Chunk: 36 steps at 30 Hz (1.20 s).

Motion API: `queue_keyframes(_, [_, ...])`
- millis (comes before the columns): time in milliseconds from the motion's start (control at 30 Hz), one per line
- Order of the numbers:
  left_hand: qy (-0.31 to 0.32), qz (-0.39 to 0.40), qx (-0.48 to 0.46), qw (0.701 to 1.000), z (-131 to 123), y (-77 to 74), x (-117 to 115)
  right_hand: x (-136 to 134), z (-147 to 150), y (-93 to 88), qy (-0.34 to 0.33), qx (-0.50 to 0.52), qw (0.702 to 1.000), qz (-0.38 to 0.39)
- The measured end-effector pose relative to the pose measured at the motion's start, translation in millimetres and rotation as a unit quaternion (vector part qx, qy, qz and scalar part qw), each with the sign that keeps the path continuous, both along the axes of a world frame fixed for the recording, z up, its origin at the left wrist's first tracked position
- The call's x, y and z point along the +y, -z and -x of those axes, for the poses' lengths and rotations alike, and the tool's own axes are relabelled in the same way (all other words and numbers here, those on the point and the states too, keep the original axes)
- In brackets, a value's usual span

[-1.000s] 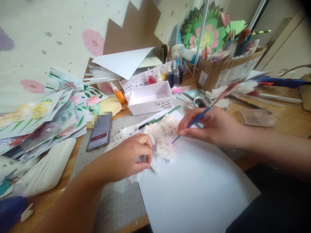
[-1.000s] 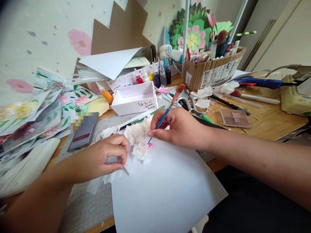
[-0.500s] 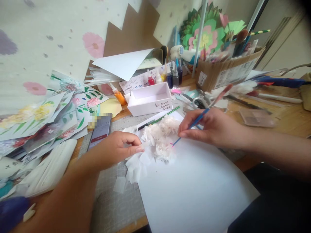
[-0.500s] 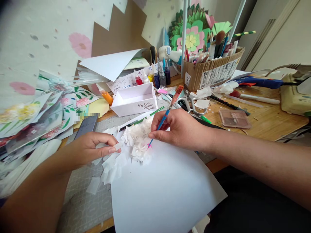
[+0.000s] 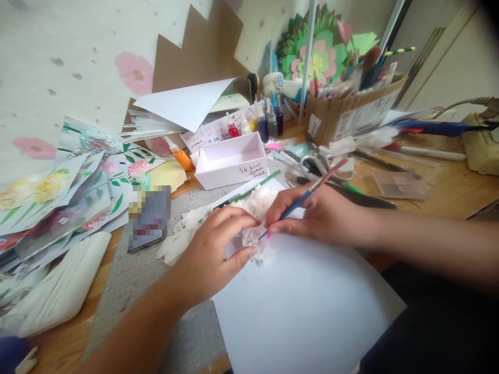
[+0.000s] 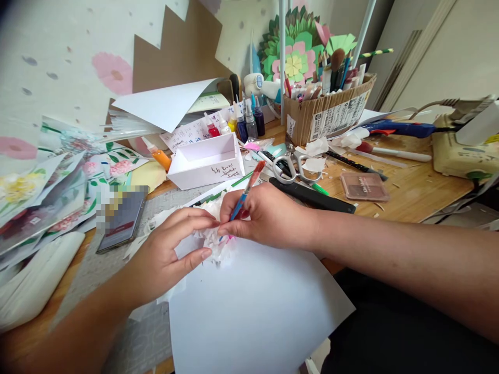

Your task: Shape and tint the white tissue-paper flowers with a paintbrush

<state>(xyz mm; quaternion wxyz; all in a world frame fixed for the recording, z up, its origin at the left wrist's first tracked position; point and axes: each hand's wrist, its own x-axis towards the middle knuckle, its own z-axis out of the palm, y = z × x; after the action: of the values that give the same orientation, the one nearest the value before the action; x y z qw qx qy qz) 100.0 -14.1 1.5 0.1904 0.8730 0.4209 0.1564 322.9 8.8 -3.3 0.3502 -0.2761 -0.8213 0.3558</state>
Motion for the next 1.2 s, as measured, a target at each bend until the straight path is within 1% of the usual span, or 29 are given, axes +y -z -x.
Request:
queue_keyframes(100, [0.015, 0.006, 0.015, 1.000, -5, 3.4, 0, 0, 3, 1.4, -0.012, 0.010, 1.000, 0.009])
queue_keyframes(200, [0.027, 0.008, 0.020, 0.999, -7, 7.0, 2, -2, 3, -2.2, -0.008, 0.008, 1.000, 0.025])
queue_keyframes(367, [0.037, -0.012, -0.007, 0.999, -4, 8.7, 4, -1, -1, -10.4, 0.067, -0.002, 0.997, 0.045])
queue_keyframes(467, [0.040, -0.004, -0.007, 0.999, -1, 6.4, 4, 1, -2, -10.5, 0.085, -0.027, 0.995, 0.040])
queue_keyframes(600, [0.041, -0.002, -0.004, 0.999, -1, 4.7, 5, 3, -1, -7.1, 0.064, -0.057, 0.996, 0.023])
queue_keyframes(800, [0.047, 0.005, 0.010, 0.999, 4, 3.3, 8, 0, -3, -7.4, 0.025, -0.065, 0.996, 0.051])
queue_keyframes(867, [0.030, 0.005, 0.009, 1.000, 11, -0.3, 12, -1, -4, -8.3, 0.015, -0.068, 0.996, 0.060])
queue_keyframes(933, [-0.017, 0.000, 0.008, 1.000, 21, -5.3, 16, -2, -5, -8.9, 0.017, -0.063, 0.996, 0.062])
queue_keyframes(1000, [-0.074, -0.004, 0.025, 0.997, 30, -10.2, 19, -2, -5, -9.0, 0.035, -0.050, 0.997, 0.055])
queue_keyframes(1033, [-0.093, -0.003, 0.038, 0.995, 33, -12.0, 20, -2, -5, -8.8, 0.046, -0.043, 0.997, 0.047])
queue_keyframes(1100, [-0.104, -0.001, 0.064, 0.992, 34, -13.2, 19, -2, -5, -8.1, 0.062, -0.033, 0.997, 0.032])
queue_keyframes(1200, [-0.095, -0.004, 0.073, 0.993, 27, -8.5, 16, 0, -4, -6.4, 0.065, -0.032, 0.997, 0.015])
